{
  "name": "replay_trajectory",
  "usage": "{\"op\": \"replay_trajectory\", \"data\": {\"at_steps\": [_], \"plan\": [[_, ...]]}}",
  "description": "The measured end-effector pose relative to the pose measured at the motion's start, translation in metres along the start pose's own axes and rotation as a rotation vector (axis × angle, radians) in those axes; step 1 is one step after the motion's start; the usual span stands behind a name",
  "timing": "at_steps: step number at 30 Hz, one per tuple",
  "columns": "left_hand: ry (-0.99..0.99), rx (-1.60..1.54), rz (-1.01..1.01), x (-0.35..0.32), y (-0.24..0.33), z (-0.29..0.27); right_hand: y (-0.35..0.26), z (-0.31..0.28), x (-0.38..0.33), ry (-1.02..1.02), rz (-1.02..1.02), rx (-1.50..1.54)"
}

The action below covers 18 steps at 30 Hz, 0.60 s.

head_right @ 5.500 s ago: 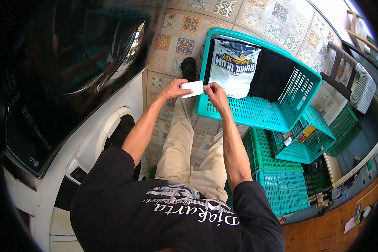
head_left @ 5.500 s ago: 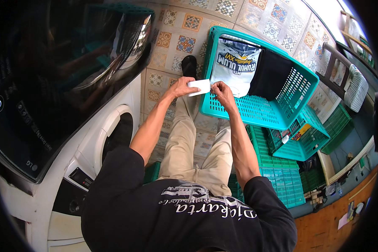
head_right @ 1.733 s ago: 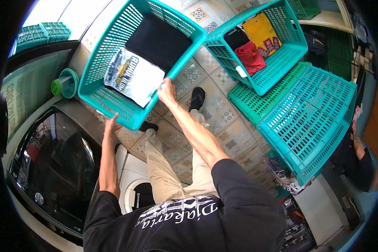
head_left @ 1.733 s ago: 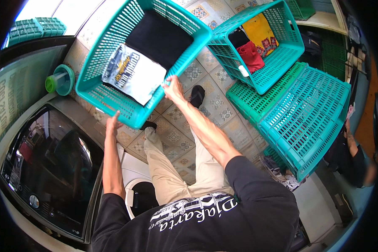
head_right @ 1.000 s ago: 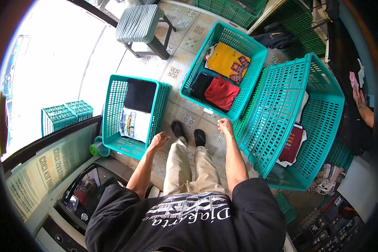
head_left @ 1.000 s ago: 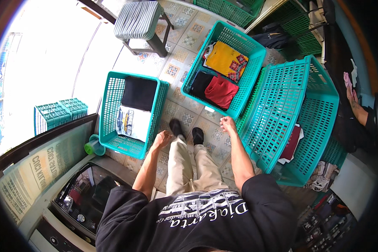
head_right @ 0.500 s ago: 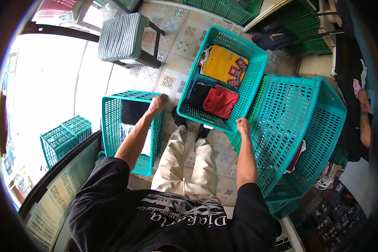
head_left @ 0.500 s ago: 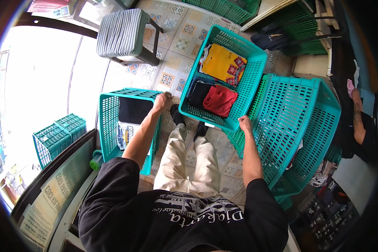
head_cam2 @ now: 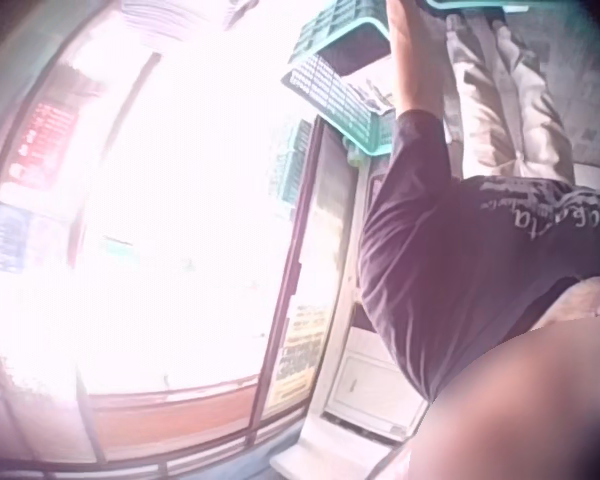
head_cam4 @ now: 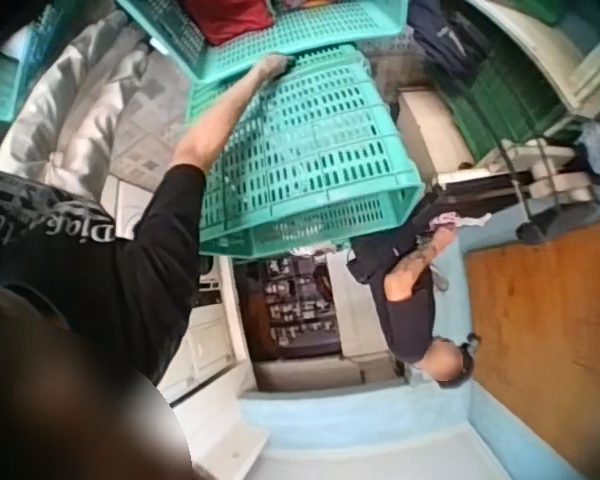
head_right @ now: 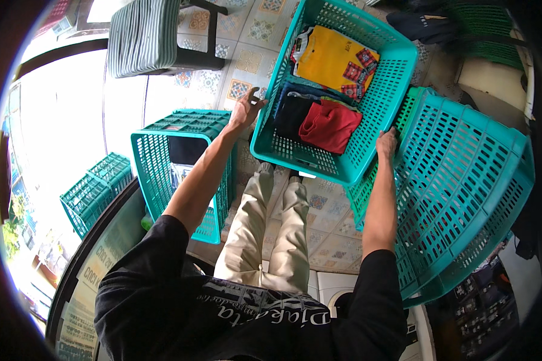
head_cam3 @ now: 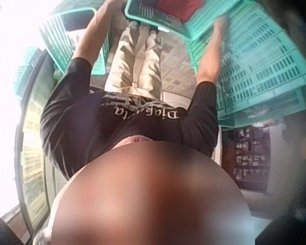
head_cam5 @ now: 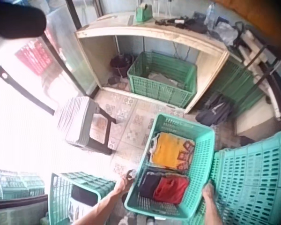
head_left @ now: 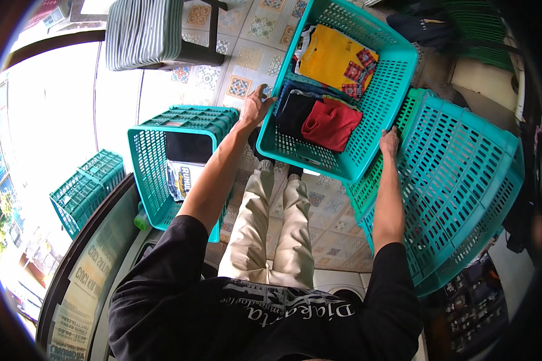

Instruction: The person loads clothes into a washing machine, then moves to a counter to fold and pack garments. They fold a yellow shirt and a black-and-white patterned shirt, placing them into a yellow padded envelope. The person also handles green laundry baskets and a small white card.

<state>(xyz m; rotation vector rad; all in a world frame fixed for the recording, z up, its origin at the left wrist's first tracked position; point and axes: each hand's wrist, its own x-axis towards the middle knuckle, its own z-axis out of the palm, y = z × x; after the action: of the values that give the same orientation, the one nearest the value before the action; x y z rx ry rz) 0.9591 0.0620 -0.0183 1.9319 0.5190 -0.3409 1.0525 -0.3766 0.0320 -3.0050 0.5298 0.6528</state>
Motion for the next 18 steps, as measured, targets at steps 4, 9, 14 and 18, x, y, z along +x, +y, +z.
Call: {"op": "replay_trajectory", "data": {"at_steps": [4, 9, 14, 18], "plan": [[-0.030, 0.045, 0.055, 0.004, 0.011, 0.010, 0.000, 0.017, 0.013, 0.076, 0.034, 0.106], [-0.018, 0.095, 0.091, 0.009, 0.000, 0.016, -0.005, 0.018, 0.016, 0.200, 0.064, 0.074], [-0.015, 0.142, 0.017, 0.022, -0.006, 0.009, -0.022, -0.012, 0.003, 0.119, -0.086, 0.162], [0.015, 0.125, 0.098, 0.015, -0.014, -0.012, -0.028, -0.025, -0.016, 0.221, -0.244, 0.205]]}}
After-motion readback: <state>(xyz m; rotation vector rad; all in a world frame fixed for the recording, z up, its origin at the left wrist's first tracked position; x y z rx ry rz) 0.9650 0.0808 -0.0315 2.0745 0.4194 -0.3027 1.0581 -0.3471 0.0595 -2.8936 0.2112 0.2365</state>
